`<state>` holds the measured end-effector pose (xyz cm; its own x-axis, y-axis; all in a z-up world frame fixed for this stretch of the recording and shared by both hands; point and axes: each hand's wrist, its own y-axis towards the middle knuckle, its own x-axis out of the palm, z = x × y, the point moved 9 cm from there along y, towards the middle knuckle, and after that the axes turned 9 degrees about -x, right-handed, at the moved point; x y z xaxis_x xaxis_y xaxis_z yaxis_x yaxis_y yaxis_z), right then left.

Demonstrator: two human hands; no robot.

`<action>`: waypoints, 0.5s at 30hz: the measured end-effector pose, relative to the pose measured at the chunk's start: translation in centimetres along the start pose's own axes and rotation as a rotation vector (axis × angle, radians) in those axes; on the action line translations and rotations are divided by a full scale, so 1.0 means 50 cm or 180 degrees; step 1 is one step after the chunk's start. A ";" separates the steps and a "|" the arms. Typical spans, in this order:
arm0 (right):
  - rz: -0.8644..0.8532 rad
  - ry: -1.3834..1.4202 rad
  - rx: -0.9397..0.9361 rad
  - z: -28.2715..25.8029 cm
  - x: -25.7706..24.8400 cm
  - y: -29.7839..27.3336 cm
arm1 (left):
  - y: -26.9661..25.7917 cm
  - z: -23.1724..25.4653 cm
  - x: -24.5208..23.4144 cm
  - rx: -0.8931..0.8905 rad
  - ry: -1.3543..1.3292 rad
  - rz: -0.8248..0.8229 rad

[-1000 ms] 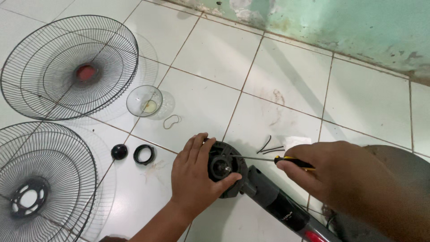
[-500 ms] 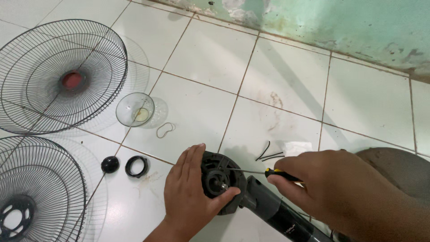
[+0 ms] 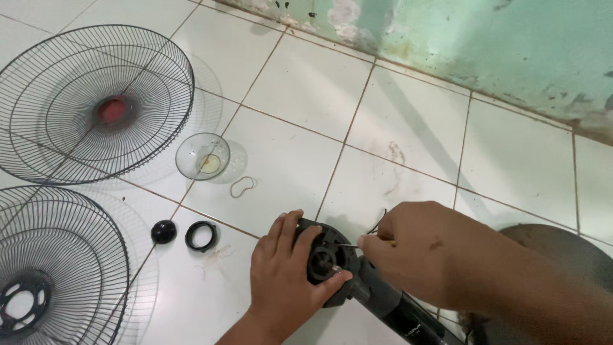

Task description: The person disassembles a standing fan by first unscrewing the neck joint to separate the motor head from the stand. They then use a screwdriver to remove screws from the motor housing, detaching the plastic casing to expose the internal motor components.

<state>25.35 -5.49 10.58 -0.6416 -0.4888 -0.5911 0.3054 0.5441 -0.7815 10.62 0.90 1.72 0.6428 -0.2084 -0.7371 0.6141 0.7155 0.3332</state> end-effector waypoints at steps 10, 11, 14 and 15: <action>-0.0424 -0.1498 0.0014 -0.055 0.013 0.008 | 0.003 -0.001 0.011 -0.0088 -0.0064 -0.0261; -0.0413 -0.1756 -0.0187 -0.067 0.024 0.006 | 0.007 -0.006 0.015 -0.0136 -0.0085 -0.0306; -0.0332 -0.2160 -0.0513 -0.079 0.031 -0.002 | 0.014 -0.019 0.014 -0.0143 -0.0032 -0.0329; -0.0289 -0.2236 -0.0576 -0.079 0.028 -0.002 | 0.017 -0.023 0.014 -0.0169 -0.0063 -0.0338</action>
<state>21.66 -3.52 10.63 -0.0374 -0.8264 -0.5618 0.1123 0.5551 -0.8241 11.07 2.11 0.80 0.5847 -0.2979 -0.7546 0.6544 0.7229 0.2217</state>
